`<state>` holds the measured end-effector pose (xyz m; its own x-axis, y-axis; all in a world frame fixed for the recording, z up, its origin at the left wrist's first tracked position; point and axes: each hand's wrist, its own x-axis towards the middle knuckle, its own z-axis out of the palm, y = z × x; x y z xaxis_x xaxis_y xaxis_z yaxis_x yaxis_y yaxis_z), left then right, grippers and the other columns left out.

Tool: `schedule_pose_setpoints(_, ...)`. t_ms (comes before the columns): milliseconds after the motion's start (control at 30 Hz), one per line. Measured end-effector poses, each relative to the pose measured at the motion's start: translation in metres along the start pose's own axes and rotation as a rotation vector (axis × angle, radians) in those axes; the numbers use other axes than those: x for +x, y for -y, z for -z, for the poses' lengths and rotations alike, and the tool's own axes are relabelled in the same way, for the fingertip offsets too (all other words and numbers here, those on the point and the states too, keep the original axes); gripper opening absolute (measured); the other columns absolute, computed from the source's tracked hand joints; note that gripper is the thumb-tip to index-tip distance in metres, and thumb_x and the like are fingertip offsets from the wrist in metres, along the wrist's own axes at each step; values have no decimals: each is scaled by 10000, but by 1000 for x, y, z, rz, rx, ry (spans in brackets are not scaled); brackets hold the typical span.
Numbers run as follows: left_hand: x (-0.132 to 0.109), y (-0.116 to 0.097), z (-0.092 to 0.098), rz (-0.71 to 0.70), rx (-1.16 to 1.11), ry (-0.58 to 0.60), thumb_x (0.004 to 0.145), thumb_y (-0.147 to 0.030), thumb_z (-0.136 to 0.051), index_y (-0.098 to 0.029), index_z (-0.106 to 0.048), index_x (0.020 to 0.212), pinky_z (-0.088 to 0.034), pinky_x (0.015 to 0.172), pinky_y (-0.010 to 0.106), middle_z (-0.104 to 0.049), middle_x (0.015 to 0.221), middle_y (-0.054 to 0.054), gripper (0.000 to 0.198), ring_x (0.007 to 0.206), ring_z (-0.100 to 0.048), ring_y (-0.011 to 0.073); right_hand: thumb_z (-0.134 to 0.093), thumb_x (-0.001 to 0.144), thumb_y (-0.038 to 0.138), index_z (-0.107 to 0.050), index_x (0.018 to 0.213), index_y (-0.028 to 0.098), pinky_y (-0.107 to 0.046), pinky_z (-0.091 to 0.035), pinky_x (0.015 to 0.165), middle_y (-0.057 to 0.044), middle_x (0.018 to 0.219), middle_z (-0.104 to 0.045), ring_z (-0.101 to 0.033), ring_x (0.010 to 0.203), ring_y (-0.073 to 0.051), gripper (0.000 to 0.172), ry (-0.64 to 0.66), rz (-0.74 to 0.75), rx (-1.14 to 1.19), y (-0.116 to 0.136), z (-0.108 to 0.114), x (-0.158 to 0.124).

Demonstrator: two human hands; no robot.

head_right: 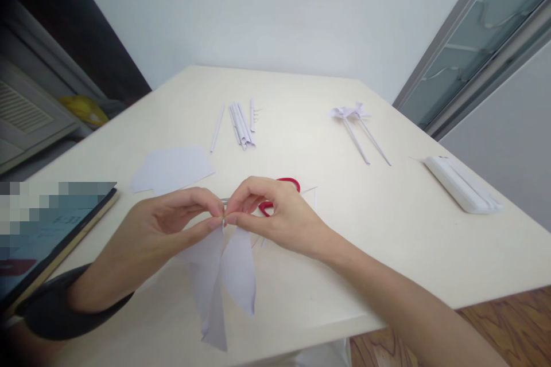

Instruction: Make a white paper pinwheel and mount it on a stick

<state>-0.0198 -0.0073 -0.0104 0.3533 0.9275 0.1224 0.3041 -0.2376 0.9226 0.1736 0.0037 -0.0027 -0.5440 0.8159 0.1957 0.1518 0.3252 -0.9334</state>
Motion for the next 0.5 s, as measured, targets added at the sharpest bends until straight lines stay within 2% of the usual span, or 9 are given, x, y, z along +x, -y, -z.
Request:
schedule_pose_setpoints(267, -2, -1, 1, 17, 5, 12, 829, -280, -575, -221, -620, 820, -448, 786, 256, -660, 833, -8, 75, 825, -599, 152, -582, 800, 156, -556, 783, 180, -261, -468, 735, -3, 810, -592, -563, 780, -125, 39, -55, 55, -105, -1, -2, -1)
schedule_pose_setpoints(500, -1, 1, -1, -51, 173, -34, 835, -266, -556, -231, -595, 862, -432, 823, 307, -648, 901, 9, 58, 872, -588, 181, -581, 778, 118, -551, 780, 195, -246, -463, 659, 2, 788, -583, -551, 725, -122, 83, -139, 169, -260, -4, -8, -1)
